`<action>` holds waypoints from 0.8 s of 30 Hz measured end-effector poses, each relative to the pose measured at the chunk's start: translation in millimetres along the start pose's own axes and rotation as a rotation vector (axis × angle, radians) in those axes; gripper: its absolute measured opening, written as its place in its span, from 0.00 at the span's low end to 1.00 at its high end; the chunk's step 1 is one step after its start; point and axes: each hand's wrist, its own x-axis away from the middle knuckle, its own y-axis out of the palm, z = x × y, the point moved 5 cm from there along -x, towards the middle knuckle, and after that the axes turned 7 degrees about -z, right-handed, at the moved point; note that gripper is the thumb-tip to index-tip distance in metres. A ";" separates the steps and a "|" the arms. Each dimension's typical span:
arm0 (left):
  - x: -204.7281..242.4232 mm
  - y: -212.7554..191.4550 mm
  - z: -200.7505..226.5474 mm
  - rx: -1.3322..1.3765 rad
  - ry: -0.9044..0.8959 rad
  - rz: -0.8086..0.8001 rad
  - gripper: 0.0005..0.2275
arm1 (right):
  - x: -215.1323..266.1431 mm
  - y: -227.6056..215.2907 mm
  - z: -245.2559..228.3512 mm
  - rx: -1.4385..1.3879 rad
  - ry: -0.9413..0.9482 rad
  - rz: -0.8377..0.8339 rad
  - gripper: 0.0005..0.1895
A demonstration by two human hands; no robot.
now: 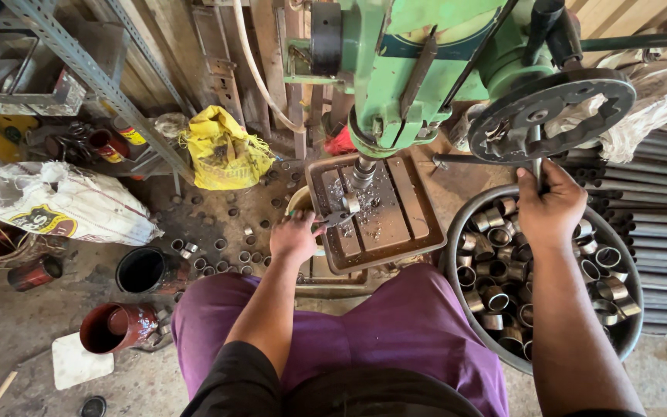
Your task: The person operates a drill press to drill holes into small metal cylindrical parts. They use pliers to hold each part under the drill bit, then transfer the finished parts into a large metal bowl.
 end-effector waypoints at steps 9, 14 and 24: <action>-1.2 2.7 -0.2 -0.002 0.011 0.034 0.17 | -0.8 1.8 -0.1 0.025 -0.066 0.008 0.11; -1.2 3.8 -0.8 0.025 0.008 0.033 0.16 | -1.3 2.6 2.7 0.012 -0.015 0.006 0.10; -0.7 1.4 -0.1 0.053 0.003 0.023 0.16 | -3.1 6.7 4.7 -0.047 -0.020 -0.007 0.09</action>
